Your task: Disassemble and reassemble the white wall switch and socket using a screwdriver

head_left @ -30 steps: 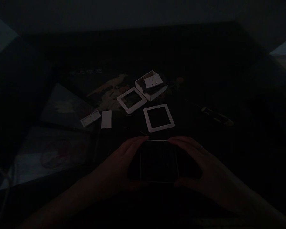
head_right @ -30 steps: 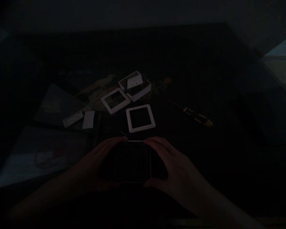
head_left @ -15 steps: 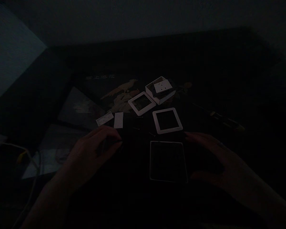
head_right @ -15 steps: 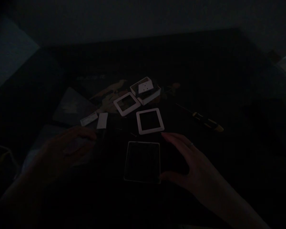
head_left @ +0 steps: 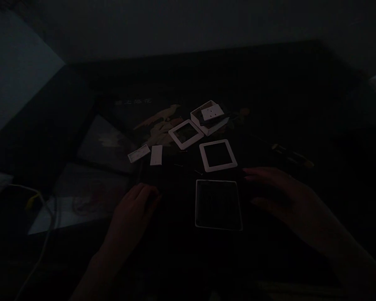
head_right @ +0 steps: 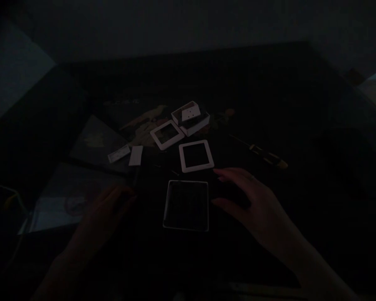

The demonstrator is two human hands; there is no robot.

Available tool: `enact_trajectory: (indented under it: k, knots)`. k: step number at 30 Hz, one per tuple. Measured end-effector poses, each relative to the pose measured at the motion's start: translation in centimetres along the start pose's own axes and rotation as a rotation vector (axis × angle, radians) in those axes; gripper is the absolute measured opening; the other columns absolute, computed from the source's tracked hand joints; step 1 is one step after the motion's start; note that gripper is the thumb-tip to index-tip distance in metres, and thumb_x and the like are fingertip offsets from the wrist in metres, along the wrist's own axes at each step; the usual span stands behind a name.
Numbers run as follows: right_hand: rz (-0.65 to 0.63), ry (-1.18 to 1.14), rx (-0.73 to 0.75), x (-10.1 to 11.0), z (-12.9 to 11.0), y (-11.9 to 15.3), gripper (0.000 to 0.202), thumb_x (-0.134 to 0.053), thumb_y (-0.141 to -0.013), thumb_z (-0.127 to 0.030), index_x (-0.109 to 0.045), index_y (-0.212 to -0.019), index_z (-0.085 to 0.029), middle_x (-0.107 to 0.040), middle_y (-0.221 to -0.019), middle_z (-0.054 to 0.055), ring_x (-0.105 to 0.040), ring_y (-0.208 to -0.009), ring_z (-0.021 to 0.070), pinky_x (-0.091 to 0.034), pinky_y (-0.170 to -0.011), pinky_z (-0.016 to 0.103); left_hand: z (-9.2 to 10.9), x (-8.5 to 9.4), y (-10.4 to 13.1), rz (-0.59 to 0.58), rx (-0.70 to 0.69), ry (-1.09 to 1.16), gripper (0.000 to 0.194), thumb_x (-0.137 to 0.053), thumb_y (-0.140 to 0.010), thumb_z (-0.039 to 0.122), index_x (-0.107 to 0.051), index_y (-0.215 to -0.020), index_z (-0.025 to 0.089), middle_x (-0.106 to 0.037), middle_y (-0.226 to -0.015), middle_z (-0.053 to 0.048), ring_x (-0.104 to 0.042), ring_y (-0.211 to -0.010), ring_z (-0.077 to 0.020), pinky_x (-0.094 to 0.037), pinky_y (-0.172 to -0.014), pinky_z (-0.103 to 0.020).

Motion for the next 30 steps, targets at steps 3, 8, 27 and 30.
enact_trajectory:
  k: [3,8,27,30]
  knots:
    - [0.037,-0.028,-0.027,0.5,-0.3,0.0,0.034,-0.062,-0.092,-0.041,-0.064,-0.123,-0.027,-0.071,-0.123,0.007,-0.069,-0.11,0.0263,-0.059,-0.093,0.045,0.6,0.8,0.6,0.033,0.002,0.072,0.025,-0.049,-0.094,0.042,-0.064,-0.09,0.023,-0.072,-0.089,-0.004,-0.07,-0.081,-0.0244,-0.057,-0.075,-0.037]
    - [0.075,-0.046,0.015,1.5,-2.1,0.1,0.022,-0.06,-0.093,-0.031,-0.067,-0.113,-0.028,-0.076,-0.112,0.002,-0.072,-0.101,0.0212,-0.06,-0.091,0.037,4.5,2.5,0.9,0.061,-0.063,0.224,0.016,-0.059,-0.09,0.039,-0.068,-0.086,0.026,-0.074,-0.083,0.001,-0.072,-0.073,-0.0191,-0.059,-0.069,-0.028]
    - [0.074,-0.274,0.072,0.5,-4.8,-0.6,0.015,-0.068,-0.083,-0.013,-0.065,-0.092,-0.025,-0.078,-0.083,-0.002,-0.075,-0.07,0.0154,-0.063,-0.063,0.024,17.1,1.3,-3.5,-0.083,-0.537,0.637,0.013,-0.068,-0.086,0.006,-0.069,-0.086,0.018,-0.073,-0.088,0.001,-0.071,-0.082,-0.0124,-0.056,-0.076,-0.021]
    - [0.144,-0.331,0.061,0.9,-4.5,-0.5,0.019,-0.07,-0.08,-0.01,-0.063,-0.09,-0.025,-0.077,-0.081,-0.004,-0.075,-0.07,0.0143,-0.063,-0.064,0.023,17.7,1.3,-3.7,-0.056,-0.567,0.63,0.011,-0.069,-0.086,0.007,-0.068,-0.085,0.018,-0.069,-0.091,0.0,-0.069,-0.084,-0.0124,-0.055,-0.075,-0.02]
Point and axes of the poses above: each hand's wrist, its own y-axis away from the middle knuckle, its own x-axis out of the back of the hand, z = x × y, the point moved 8 cm from there along -y, towards the middle knuckle
